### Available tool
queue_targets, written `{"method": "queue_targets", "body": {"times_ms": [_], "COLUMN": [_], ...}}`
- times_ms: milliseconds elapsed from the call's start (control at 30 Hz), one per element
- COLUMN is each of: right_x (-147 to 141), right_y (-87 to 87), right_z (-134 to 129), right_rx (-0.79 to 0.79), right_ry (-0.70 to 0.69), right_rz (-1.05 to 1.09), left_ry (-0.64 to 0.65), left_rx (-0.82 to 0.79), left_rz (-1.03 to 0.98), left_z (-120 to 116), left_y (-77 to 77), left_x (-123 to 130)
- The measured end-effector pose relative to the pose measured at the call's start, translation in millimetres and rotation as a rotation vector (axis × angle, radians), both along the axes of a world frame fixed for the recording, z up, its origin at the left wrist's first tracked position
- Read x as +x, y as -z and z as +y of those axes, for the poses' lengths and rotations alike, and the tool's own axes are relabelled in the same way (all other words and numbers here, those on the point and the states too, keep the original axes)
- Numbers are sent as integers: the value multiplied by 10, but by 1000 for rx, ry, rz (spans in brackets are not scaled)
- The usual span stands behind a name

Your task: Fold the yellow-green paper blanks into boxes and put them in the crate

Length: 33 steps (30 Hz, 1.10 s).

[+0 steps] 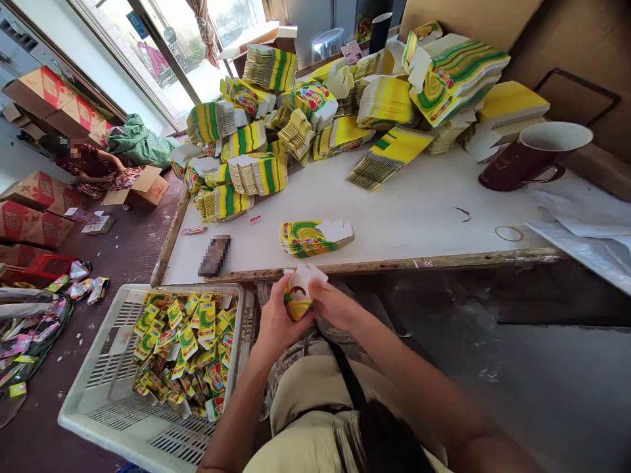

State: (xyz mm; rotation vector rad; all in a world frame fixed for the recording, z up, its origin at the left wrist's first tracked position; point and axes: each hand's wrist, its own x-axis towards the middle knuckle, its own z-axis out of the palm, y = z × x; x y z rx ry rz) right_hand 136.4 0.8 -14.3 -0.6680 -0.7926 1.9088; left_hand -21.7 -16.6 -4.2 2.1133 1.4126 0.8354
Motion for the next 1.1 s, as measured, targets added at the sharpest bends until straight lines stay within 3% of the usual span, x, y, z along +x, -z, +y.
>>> {"method": "queue_targets", "body": {"times_ms": [167, 367, 500, 633, 833, 967, 1100], "right_x": [-7, -26, -9, 17, 76, 176, 318], "right_y": [-16, 62, 100, 83, 124, 125, 81], "right_z": [-37, -43, -79, -102, 6, 39, 83], "right_rx": [-58, -79, 124, 415, 512, 785, 898], "right_ry": [17, -43, 30, 147, 407, 262, 204], "right_rz": [43, -16, -85, -439, -644, -771, -848], "left_ry": [-86, 43, 8, -24, -131, -111, -52], "left_rx": [44, 37, -45, -134, 64, 47, 37], "left_rz": [-79, -67, -14, -45, -22, 17, 61], "left_z": [60, 23, 21, 89, 140, 116, 139], "left_y": [32, 67, 72, 123, 99, -40, -178], "left_x": [5, 9, -17, -29, -62, -134, -189]}}
